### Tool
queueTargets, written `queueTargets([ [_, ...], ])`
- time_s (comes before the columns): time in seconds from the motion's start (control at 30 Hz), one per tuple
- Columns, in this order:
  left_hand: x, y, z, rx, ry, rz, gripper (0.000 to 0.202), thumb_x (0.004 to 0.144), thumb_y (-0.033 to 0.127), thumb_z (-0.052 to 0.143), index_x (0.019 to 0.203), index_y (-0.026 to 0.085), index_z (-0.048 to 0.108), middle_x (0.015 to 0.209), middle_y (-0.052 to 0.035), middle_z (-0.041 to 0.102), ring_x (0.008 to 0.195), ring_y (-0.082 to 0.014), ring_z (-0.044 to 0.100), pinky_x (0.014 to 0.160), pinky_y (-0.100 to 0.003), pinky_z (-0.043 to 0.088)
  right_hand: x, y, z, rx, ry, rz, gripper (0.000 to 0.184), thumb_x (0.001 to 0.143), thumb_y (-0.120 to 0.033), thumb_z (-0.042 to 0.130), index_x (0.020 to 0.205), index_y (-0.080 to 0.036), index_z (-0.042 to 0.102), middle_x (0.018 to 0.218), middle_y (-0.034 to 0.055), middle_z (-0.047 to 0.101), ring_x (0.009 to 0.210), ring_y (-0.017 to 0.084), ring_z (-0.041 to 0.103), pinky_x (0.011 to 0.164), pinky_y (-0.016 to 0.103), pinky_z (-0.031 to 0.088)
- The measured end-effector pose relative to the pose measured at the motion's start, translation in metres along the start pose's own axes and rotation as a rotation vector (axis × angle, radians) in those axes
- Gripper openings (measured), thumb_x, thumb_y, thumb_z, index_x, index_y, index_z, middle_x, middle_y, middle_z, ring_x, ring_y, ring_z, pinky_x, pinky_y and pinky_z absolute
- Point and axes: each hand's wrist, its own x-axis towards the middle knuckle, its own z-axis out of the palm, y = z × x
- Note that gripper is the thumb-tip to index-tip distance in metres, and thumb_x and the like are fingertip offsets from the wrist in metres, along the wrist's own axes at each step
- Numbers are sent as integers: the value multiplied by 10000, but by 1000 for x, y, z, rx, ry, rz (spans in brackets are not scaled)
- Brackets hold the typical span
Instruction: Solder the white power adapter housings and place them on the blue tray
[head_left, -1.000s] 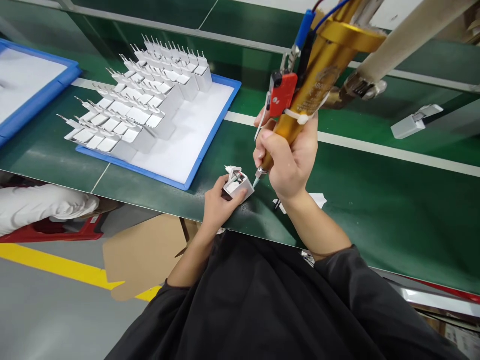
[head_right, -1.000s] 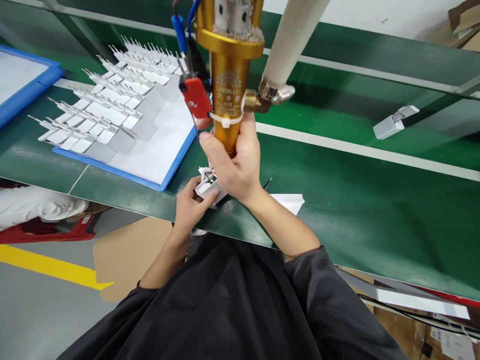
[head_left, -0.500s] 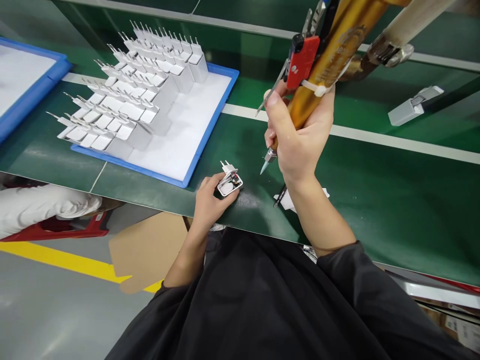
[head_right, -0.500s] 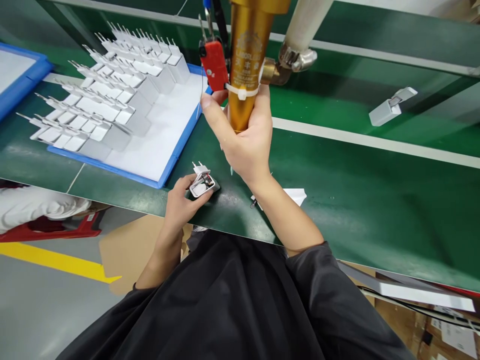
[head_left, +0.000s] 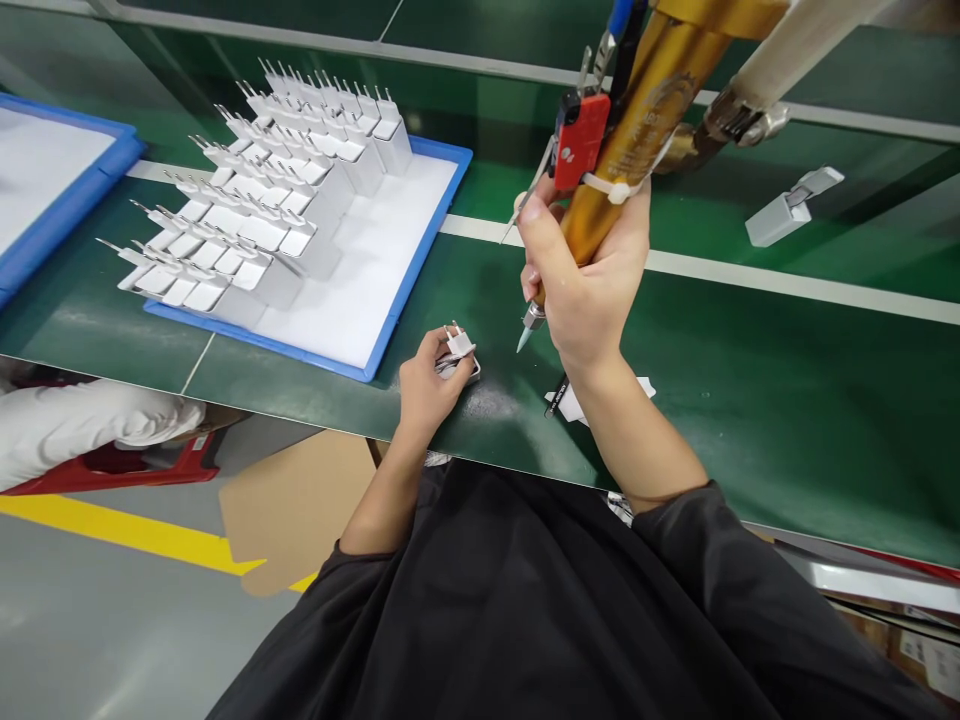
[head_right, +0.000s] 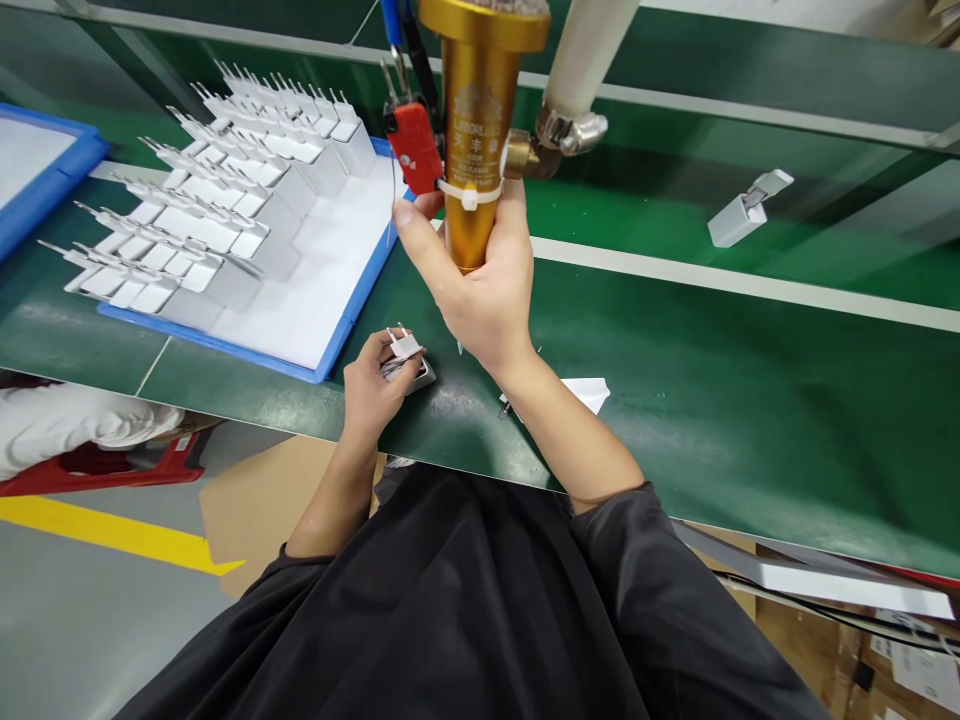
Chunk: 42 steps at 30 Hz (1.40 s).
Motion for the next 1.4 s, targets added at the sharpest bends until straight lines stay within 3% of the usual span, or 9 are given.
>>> queueTargets([
  [0.17, -2, -4, 4, 194, 104, 135, 378, 750, 160, 592, 1121, 225, 569, 1050, -26, 724, 971, -190, 682, 864, -303, 496, -2, 0, 0, -4, -25, 69, 471, 836, -621, 531, 1151, -320, 351, 889, -12, 612, 578, 57, 496, 516, 215, 473],
  [0.27, -2, -1, -5, 346, 2, 265, 380, 780, 153, 546, 1153, 204, 590, 1118, -60, 708, 1010, -234, 611, 893, -369, 446, -2, -2, 0, 17, -38, 110, 459, 834, -610, 540, 1135, -312, 362, 888, -16, 604, 554, 45, 478, 518, 218, 478],
  [0.37, -4, 3, -18, 414, -175, 346, 475, 872, 235, 489, 1346, 203, 493, 1241, -80, 652, 1047, -260, 549, 893, -403, 396, -2, -4, 0, 58, -30, 87, 418, 830, -593, 554, 1078, -309, 375, 859, -39, 581, 547, 35, 481, 521, 216, 479],
  [0.47, -7, 4, -25, 403, -217, 360, 483, 955, 317, 420, 1423, 195, 424, 1195, -86, 665, 1045, -240, 542, 902, -383, 396, -2, -3, 0, 80, -23, 46, 391, 830, -574, 564, 1044, -305, 378, 847, -51, 571, 565, 32, 504, 523, 208, 476],
  [0.73, -9, -4, -17, 369, -98, 319, 308, 908, 404, 571, 1141, 204, 589, 1088, -68, 704, 943, -180, 660, 859, -278, 487, -2, -1, 0, 51, -45, 72, 402, 838, -585, 545, 1078, -309, 378, 885, -40, 584, 609, 53, 542, 584, 249, 525],
  [0.9, -11, -3, -16, 320, -105, 318, 288, 894, 396, 599, 1111, 210, 562, 1090, -47, 712, 944, -161, 675, 855, -254, 495, -3, -2, 0, 39, -48, 77, 399, 846, -582, 534, 1079, -301, 373, 889, -42, 585, 622, 50, 553, 603, 247, 531],
  [1.1, -9, 1, -25, 273, -182, 310, 248, 908, 372, 574, 1097, 213, 548, 1090, -37, 714, 927, -149, 679, 837, -252, 503, -3, -14, -3, -114, -138, 197, 383, 917, -547, 408, 1190, -291, 325, 1045, 12, 602, 820, 83, 634, 737, 258, 563],
  [1.23, -5, -3, -26, 349, -231, 358, 267, 921, 381, 555, 1126, 211, 532, 1071, -41, 701, 934, -165, 666, 848, -273, 501, -1, -18, -3, -94, -134, 226, 350, 918, -502, 437, 1170, -289, 319, 1048, 10, 603, 811, 86, 631, 752, 265, 563],
  [1.4, -6, -5, -25, 640, -287, 416, 448, 938, 462, 496, 1286, 185, 440, 1112, -103, 655, 983, -240, 639, 761, -329, 509, 3, -14, -6, -109, -136, 208, 313, 917, -443, 469, 1143, -280, 324, 1020, 5, 598, 766, 75, 609, 755, 262, 560],
])
